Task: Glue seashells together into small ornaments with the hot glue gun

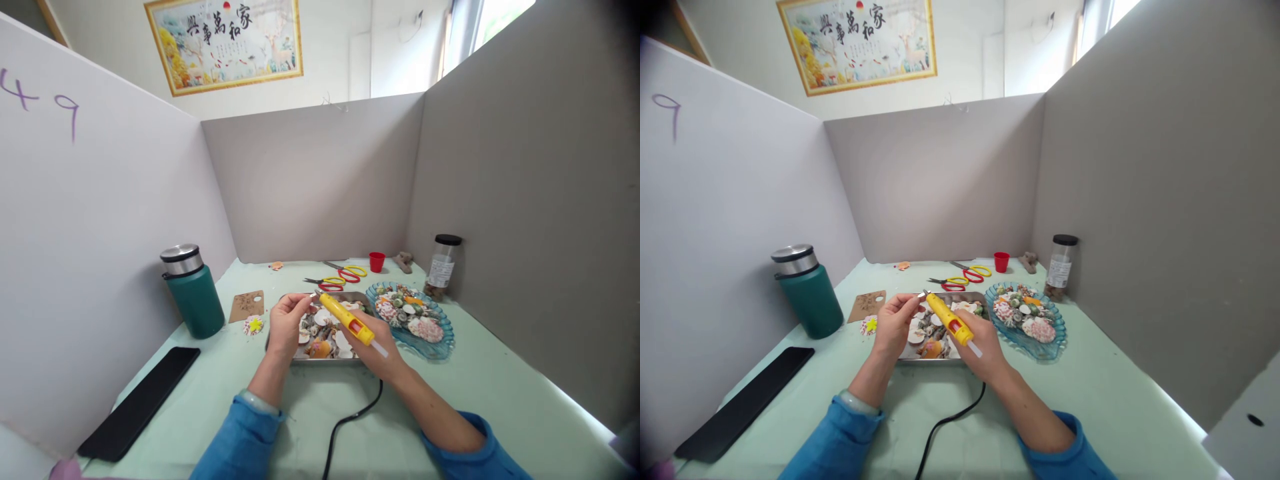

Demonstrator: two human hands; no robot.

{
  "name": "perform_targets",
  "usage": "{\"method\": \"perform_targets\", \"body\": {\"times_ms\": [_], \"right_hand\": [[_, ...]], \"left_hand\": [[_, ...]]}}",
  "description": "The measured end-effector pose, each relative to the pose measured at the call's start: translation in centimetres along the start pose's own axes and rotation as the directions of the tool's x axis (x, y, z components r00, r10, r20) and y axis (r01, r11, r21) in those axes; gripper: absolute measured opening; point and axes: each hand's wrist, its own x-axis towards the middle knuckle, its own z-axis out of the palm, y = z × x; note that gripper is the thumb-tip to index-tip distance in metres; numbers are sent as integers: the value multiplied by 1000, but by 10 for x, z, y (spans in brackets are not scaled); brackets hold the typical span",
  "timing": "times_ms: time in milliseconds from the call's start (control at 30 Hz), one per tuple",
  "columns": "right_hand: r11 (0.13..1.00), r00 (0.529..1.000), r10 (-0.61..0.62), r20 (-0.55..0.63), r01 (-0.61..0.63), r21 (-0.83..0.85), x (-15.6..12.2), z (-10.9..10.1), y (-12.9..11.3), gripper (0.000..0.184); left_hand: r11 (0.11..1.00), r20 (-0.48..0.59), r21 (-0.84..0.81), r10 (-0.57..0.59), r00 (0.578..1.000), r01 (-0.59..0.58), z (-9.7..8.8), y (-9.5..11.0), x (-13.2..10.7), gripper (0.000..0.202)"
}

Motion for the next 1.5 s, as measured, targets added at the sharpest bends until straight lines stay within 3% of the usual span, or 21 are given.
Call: {"method": "perform_targets", "body": {"times_ms": [200,867,1500], "right_hand": [[1000,999,5,-44,-5,7,-1,1,1,12],[998,998,-60,35,59,22,1,-2,-3,11],[999,1000,-23,-16,23,-28,-1,0,2,9]], "left_hand": [[1000,-4,-8,4,1000,-4,0,0,0,20],[999,13,18,38,999,-38,-4,-5,3,18],[1000,-11,2,13,1000,-13,-1,-1,0,20]]}}
